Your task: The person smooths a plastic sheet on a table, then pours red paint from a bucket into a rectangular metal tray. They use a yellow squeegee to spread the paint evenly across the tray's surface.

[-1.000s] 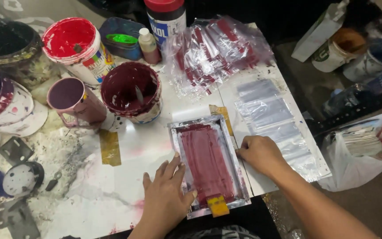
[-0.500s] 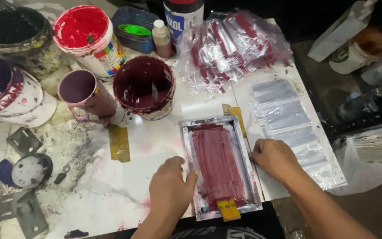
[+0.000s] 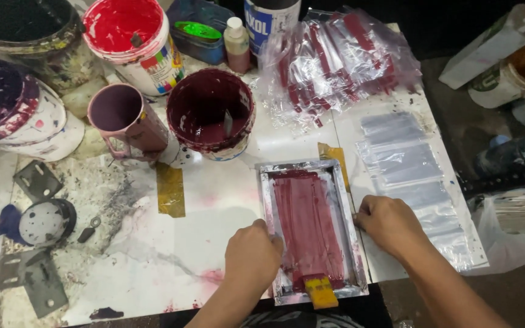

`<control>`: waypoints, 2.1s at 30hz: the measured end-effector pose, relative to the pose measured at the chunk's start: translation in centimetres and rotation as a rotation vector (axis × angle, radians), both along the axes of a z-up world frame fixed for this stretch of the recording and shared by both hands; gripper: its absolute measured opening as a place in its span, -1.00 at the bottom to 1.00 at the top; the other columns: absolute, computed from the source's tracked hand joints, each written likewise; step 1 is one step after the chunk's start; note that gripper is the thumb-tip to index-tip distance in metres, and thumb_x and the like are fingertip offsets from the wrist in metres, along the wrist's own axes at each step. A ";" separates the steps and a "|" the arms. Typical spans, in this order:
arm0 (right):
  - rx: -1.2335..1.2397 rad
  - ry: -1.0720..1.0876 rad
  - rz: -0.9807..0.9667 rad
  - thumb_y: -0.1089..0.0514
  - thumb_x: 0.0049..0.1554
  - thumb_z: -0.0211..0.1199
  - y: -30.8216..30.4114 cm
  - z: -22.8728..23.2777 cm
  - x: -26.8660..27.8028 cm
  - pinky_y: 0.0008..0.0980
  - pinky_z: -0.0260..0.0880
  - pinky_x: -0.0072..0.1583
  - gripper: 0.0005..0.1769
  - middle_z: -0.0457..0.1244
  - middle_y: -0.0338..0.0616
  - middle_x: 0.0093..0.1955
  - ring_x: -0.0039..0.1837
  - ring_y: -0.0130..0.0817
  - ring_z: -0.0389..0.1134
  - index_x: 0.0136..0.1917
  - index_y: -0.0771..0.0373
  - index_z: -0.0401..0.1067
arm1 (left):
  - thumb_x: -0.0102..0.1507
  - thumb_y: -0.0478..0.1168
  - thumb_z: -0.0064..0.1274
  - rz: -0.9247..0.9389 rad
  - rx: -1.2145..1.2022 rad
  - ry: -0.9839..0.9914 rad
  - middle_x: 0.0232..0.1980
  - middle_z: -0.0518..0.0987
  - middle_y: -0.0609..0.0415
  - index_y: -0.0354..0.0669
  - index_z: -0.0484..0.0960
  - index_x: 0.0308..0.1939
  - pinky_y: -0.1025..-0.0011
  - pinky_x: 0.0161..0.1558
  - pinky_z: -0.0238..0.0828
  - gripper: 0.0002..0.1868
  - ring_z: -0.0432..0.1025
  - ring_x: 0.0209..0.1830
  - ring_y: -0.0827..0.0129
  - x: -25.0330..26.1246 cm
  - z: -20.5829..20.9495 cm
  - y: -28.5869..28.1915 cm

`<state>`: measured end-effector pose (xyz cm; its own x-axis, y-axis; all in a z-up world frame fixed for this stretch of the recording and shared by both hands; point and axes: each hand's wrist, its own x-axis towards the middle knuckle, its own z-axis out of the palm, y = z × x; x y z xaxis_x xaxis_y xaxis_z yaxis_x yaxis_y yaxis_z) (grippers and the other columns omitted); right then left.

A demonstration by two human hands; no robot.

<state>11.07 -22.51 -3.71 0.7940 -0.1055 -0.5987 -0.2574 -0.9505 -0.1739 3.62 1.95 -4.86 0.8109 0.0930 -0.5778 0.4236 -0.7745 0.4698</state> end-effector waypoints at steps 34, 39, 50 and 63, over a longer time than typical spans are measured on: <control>0.146 -0.116 -0.140 0.00 0.25 0.12 1.1 3.0 -3.3 -0.19 0.41 0.08 -0.70 0.48 -0.07 0.06 0.09 -0.11 0.46 0.12 0.15 0.54 | 0.18 -0.04 -0.05 0.221 0.262 -0.013 -0.33 0.64 -0.14 -0.17 0.52 -0.27 0.06 -0.19 0.36 -0.74 0.48 -0.26 -0.09 -4.2 2.7 9.3; 0.292 -0.247 -0.259 -0.03 0.17 0.21 1.4 0.6 -7.9 -0.33 0.29 -0.08 -0.77 0.49 -0.19 -0.14 -0.17 -0.31 0.40 0.01 0.04 0.57 | 0.20 -0.07 -0.07 0.195 0.217 -0.063 -0.41 0.62 -0.08 -0.17 0.50 -0.36 0.09 -0.22 0.36 -0.76 0.48 -0.34 -0.03 -4.3 2.3 8.8; 0.639 -0.394 0.019 -0.01 0.07 0.36 1.0 -4.2 -16.2 -0.51 0.47 0.08 -0.75 0.59 -0.46 -0.03 0.04 -0.60 0.57 0.01 0.00 0.70 | 0.24 -0.08 -0.04 0.130 0.181 -0.176 -0.53 0.53 -0.01 -0.16 0.46 -0.41 0.15 -0.39 0.30 -0.76 0.41 -0.49 0.08 -4.4 -1.0 8.2; 0.558 -0.232 -0.154 0.00 0.06 0.36 2.0 -2.5 -16.7 -0.55 0.44 0.19 -0.66 0.57 -0.47 0.16 0.19 -0.63 0.54 0.11 -0.04 0.72 | 0.25 -0.10 -0.08 0.110 0.141 -0.238 -0.53 0.51 -0.03 -0.16 0.42 -0.47 0.08 -0.39 0.27 -0.73 0.41 -0.50 0.02 -3.9 -1.4 7.6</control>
<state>-5.66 -20.52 -6.23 0.9104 0.0503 -0.4106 -0.2803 -0.6551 -0.7017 -0.26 9.53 -6.29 0.9026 0.2536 -0.3478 0.3993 -0.7950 0.4566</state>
